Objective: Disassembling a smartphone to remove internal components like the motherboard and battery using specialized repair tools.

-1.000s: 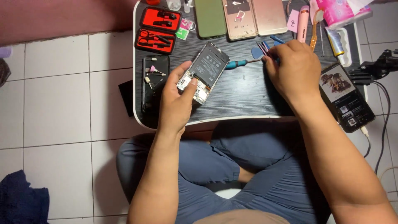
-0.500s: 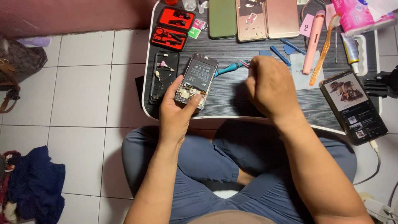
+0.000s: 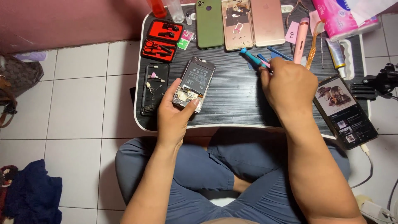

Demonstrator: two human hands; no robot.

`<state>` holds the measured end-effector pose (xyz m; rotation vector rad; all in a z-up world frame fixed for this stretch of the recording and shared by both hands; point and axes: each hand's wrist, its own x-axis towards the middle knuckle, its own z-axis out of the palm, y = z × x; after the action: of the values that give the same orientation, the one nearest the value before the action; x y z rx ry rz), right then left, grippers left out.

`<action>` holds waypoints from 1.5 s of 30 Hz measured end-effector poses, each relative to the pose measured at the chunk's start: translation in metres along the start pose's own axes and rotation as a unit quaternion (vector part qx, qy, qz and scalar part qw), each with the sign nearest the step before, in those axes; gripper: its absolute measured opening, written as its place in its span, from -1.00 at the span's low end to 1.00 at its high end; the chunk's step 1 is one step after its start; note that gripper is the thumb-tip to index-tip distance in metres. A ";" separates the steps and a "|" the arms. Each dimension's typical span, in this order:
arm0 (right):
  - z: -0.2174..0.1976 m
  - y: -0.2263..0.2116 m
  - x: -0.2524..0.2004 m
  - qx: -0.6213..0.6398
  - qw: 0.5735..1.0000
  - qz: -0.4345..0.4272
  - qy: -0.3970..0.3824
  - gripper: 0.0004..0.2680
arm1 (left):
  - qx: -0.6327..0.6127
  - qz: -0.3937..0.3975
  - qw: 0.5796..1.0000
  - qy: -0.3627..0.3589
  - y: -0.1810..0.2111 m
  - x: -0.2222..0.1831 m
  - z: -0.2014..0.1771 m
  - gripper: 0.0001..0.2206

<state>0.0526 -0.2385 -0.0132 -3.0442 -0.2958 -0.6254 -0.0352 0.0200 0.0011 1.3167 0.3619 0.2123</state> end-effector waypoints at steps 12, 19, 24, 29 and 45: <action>-0.039 -0.036 -0.024 0.187 0.979 -0.078 -0.002 -0.83 | 0.440 0.162 0.877 -0.103 0.008 0.011 -0.004 -0.17; -0.037 -0.062 -0.049 0.241 0.952 -0.187 0.010 -0.82 | 0.546 0.275 0.785 -0.098 0.001 0.008 -0.013 -0.28; -0.040 -0.071 -0.043 0.234 0.952 -0.193 0.038 -0.86 | 0.563 0.283 0.772 -0.079 -0.008 0.001 -0.014 -0.32; -0.045 -0.077 -0.036 0.252 0.947 -0.197 0.029 -0.93 | 0.562 0.343 0.752 -0.030 -0.014 -0.007 -0.013 -0.54; -0.041 -0.079 -0.030 0.300 0.932 -0.204 0.009 -0.94 | 0.544 0.375 0.745 -0.094 -0.003 0.004 -0.020 -0.77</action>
<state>-0.0050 -0.1691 0.0110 -2.3925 -0.9409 -0.4583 -0.0394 0.0385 -0.0063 2.6052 -0.3385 0.5926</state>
